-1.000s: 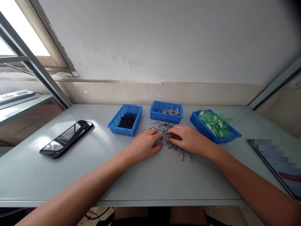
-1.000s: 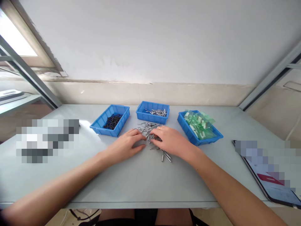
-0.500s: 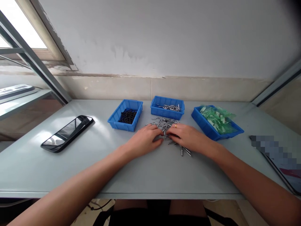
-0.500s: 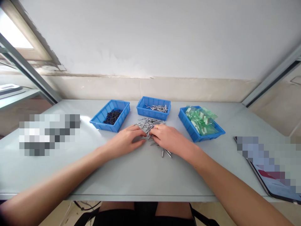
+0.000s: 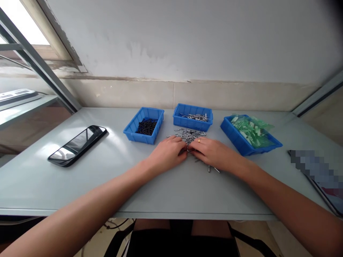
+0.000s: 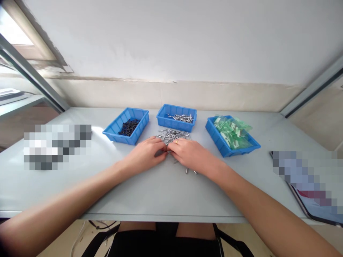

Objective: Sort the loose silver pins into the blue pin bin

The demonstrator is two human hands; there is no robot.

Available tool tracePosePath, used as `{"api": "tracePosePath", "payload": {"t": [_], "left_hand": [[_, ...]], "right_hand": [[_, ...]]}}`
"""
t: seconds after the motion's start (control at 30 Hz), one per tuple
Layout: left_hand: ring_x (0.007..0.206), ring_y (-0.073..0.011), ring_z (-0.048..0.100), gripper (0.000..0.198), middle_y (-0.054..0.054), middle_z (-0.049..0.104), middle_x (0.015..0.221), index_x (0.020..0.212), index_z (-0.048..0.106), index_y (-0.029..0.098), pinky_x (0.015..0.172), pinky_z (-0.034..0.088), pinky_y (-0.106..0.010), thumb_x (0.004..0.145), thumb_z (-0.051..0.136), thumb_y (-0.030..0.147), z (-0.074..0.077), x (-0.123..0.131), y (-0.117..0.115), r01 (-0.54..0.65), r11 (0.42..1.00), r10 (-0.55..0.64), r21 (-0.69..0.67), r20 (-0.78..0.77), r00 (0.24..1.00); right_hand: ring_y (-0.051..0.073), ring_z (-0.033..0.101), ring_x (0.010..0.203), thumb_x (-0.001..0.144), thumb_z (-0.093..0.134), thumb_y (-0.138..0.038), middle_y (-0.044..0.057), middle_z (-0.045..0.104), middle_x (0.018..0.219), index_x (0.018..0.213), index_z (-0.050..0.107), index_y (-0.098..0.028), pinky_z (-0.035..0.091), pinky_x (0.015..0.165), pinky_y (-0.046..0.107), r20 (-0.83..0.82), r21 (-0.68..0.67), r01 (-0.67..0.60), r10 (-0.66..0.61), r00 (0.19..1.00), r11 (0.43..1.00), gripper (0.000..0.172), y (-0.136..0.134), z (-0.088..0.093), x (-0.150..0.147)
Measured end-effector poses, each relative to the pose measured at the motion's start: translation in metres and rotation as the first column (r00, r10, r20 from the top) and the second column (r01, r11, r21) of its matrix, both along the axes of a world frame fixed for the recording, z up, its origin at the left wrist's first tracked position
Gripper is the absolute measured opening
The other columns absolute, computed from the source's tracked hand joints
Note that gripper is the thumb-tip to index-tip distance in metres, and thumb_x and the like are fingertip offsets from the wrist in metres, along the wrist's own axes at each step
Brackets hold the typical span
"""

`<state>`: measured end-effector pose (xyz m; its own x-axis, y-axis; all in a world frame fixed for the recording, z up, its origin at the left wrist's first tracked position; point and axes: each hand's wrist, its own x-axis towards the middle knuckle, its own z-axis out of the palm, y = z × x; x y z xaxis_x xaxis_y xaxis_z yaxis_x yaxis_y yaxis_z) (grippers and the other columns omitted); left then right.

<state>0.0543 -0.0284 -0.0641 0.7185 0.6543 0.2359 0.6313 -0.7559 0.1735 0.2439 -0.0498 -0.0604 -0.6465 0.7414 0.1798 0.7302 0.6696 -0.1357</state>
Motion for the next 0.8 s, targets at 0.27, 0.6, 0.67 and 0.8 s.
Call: {"api": "tracePosePath", "payload": {"t": [0.27,0.6,0.67,0.8], "left_hand": [[0.084,-0.0191,0.058,0.014,-0.004,0.059,0.086,0.087,0.059,0.018,0.071,0.046,-0.03,0.086,0.046,0.022,0.005,-0.009,0.002,-0.091,0.993,0.1,-0.081,0.116,0.988],[0.078,-0.0137,0.055,0.01,-0.002,0.056,0.085,0.086,0.055,0.017,0.072,0.045,-0.028,0.088,0.046,0.022,0.007,-0.008,0.002,0.01,0.991,0.042,-0.133,0.388,0.921],[0.078,-0.0135,0.054,0.01,-0.003,0.056,0.085,0.085,0.055,0.017,0.071,0.044,-0.028,0.088,0.047,0.021,0.01,-0.008,0.001,0.017,0.992,0.035,-0.126,0.399,0.916],[0.079,-0.0142,0.055,0.011,-0.003,0.057,0.087,0.09,0.056,0.017,0.071,0.045,-0.028,0.087,0.049,0.024,0.013,-0.008,-0.001,0.02,0.993,0.027,-0.113,0.398,0.917]], "right_hand": [[0.021,0.056,0.091,0.089,0.046,-0.02,0.006,0.062,0.096,0.1,0.057,-0.018,0.046,0.076,0.034,-0.069,0.081,0.081,-0.076,0.995,0.993,0.016,0.004,0.005,0.01],[0.018,0.061,0.084,0.093,0.042,-0.027,0.005,0.066,0.093,0.096,0.06,-0.019,0.046,0.073,0.031,-0.217,0.078,0.081,-0.062,0.974,0.994,0.021,0.002,0.01,0.009],[0.019,0.061,0.085,0.093,0.041,-0.028,0.005,0.066,0.093,0.097,0.06,-0.019,0.046,0.072,0.031,-0.219,0.09,0.069,-0.048,0.975,0.994,0.021,0.001,0.01,0.009],[0.019,0.061,0.085,0.094,0.039,-0.026,0.005,0.066,0.092,0.096,0.061,-0.019,0.045,0.071,0.031,-0.194,0.104,0.028,-0.008,0.981,0.994,0.023,-0.001,0.011,0.008]]}}
